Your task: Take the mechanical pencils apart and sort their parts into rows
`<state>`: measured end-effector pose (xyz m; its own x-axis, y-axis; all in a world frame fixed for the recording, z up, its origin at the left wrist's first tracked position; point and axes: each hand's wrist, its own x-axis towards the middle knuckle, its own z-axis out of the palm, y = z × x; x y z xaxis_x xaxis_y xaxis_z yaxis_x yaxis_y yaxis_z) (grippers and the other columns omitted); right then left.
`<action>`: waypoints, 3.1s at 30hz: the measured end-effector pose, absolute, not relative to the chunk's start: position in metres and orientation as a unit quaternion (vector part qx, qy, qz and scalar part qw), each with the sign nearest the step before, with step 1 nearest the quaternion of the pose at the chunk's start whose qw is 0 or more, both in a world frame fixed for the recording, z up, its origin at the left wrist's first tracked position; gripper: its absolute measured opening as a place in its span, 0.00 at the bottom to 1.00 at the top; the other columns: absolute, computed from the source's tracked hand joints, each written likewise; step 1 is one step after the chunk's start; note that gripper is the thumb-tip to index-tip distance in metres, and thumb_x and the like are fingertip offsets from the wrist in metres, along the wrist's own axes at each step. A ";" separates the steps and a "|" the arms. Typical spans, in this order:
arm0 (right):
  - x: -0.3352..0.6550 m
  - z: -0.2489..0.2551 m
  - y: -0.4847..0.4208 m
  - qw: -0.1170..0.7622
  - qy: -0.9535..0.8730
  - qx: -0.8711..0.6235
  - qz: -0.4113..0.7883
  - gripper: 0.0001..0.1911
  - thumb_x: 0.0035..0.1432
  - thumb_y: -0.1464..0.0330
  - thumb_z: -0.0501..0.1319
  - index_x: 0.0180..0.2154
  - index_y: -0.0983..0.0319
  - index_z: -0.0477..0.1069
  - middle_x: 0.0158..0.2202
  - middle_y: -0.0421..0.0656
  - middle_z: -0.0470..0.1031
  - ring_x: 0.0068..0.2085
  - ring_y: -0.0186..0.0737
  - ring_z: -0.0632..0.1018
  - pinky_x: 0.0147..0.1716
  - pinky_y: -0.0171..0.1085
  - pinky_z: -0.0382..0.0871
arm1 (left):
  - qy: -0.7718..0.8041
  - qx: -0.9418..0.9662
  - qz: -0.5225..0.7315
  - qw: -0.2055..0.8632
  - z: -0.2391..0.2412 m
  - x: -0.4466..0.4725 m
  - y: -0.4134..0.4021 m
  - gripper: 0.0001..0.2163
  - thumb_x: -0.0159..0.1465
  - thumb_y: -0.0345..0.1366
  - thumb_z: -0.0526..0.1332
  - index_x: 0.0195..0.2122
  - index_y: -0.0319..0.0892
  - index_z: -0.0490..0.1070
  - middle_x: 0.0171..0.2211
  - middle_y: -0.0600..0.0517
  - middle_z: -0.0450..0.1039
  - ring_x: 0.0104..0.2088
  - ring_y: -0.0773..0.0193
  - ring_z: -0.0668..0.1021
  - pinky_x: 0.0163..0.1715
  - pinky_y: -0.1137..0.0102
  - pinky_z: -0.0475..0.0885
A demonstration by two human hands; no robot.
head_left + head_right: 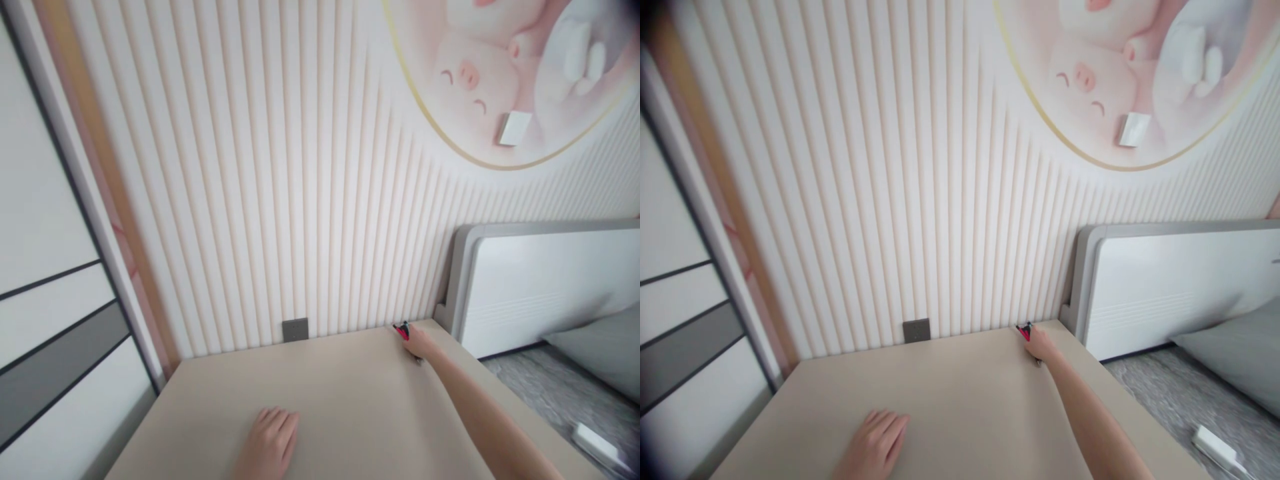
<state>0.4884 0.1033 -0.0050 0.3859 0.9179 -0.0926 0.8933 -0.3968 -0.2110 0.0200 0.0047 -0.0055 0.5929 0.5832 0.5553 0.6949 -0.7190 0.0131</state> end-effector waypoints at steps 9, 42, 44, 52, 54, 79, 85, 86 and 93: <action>0.378 0.015 0.050 0.088 -0.740 -0.657 0.113 0.36 0.50 0.72 0.58 0.62 0.57 0.57 0.50 0.49 0.75 0.49 0.48 0.76 0.43 0.38 0.64 | -0.381 -0.879 -0.270 0.097 -0.007 0.020 0.001 0.12 0.67 0.31 0.51 0.46 0.45 0.72 0.37 0.49 0.75 0.38 0.59 0.77 0.40 0.63 0.74; 0.229 -0.017 -0.015 0.271 -0.814 -0.494 0.140 0.24 0.64 0.61 0.51 0.61 0.53 0.61 0.62 0.46 0.61 0.60 0.45 0.66 0.59 0.42 0.58 | -0.462 -0.848 -0.259 0.006 -0.014 0.002 -0.008 0.15 0.64 0.38 0.59 0.52 0.50 0.70 0.48 0.49 0.70 0.48 0.57 0.72 0.50 0.63 0.66; 0.230 -0.019 -0.017 0.263 -0.818 -0.493 0.136 0.25 0.63 0.60 0.53 0.62 0.54 0.60 0.63 0.47 0.60 0.61 0.46 0.65 0.59 0.43 0.57 | -0.461 -0.850 -0.255 0.010 -0.015 0.000 -0.010 0.16 0.64 0.37 0.59 0.54 0.50 0.69 0.49 0.49 0.70 0.49 0.57 0.72 0.51 0.62 0.66; 0.229 -0.023 -0.015 0.262 -0.805 -0.521 0.106 0.21 0.66 0.66 0.48 0.58 0.53 0.66 0.60 0.46 0.65 0.58 0.44 0.69 0.57 0.42 0.60 | -0.461 -0.845 -0.270 0.008 -0.022 0.001 -0.002 0.14 0.66 0.31 0.56 0.52 0.47 0.70 0.50 0.48 0.70 0.51 0.58 0.71 0.55 0.61 0.65; 0.228 -0.025 -0.007 0.268 -0.799 -0.531 0.089 0.21 0.66 0.67 0.48 0.58 0.52 0.66 0.59 0.46 0.66 0.57 0.44 0.69 0.56 0.42 0.60 | -0.466 -0.843 -0.268 0.008 -0.024 0.004 0.007 0.15 0.66 0.30 0.56 0.52 0.47 0.70 0.49 0.48 0.70 0.51 0.58 0.72 0.54 0.61 0.66; 0.238 -0.024 -0.011 0.321 -0.801 -0.499 0.079 0.18 0.68 0.62 0.48 0.46 0.59 0.74 0.45 0.46 0.75 0.47 0.42 0.73 0.50 0.39 0.64 | -0.458 -0.846 -0.275 0.002 -0.009 0.009 -0.008 0.11 0.69 0.34 0.53 0.48 0.46 0.73 0.42 0.49 0.71 0.44 0.60 0.72 0.45 0.66 0.66; 0.240 -0.023 -0.010 0.339 -0.803 -0.485 0.071 0.18 0.68 0.63 0.48 0.43 0.59 0.75 0.43 0.47 0.75 0.46 0.43 0.73 0.49 0.39 0.64 | -0.435 -0.850 -0.296 0.009 -0.003 0.008 -0.013 0.12 0.70 0.37 0.51 0.47 0.46 0.73 0.40 0.49 0.72 0.42 0.60 0.72 0.44 0.66 0.66; 0.241 -0.022 -0.009 0.339 -0.804 -0.484 0.066 0.18 0.67 0.63 0.48 0.42 0.58 0.76 0.43 0.47 0.76 0.45 0.43 0.73 0.48 0.40 0.64 | -0.428 -0.855 -0.295 0.007 -0.002 0.008 -0.013 0.13 0.71 0.37 0.50 0.46 0.46 0.74 0.39 0.49 0.73 0.41 0.60 0.72 0.44 0.66 0.66; 0.240 -0.018 -0.010 0.335 -0.806 -0.486 0.050 0.13 0.64 0.65 0.54 0.45 0.57 0.75 0.42 0.45 0.77 0.46 0.44 0.73 0.49 0.41 0.64 | -0.409 -0.860 -0.306 -0.014 -0.008 0.007 -0.008 0.12 0.70 0.37 0.51 0.41 0.44 0.74 0.38 0.49 0.75 0.39 0.59 0.73 0.43 0.65 0.68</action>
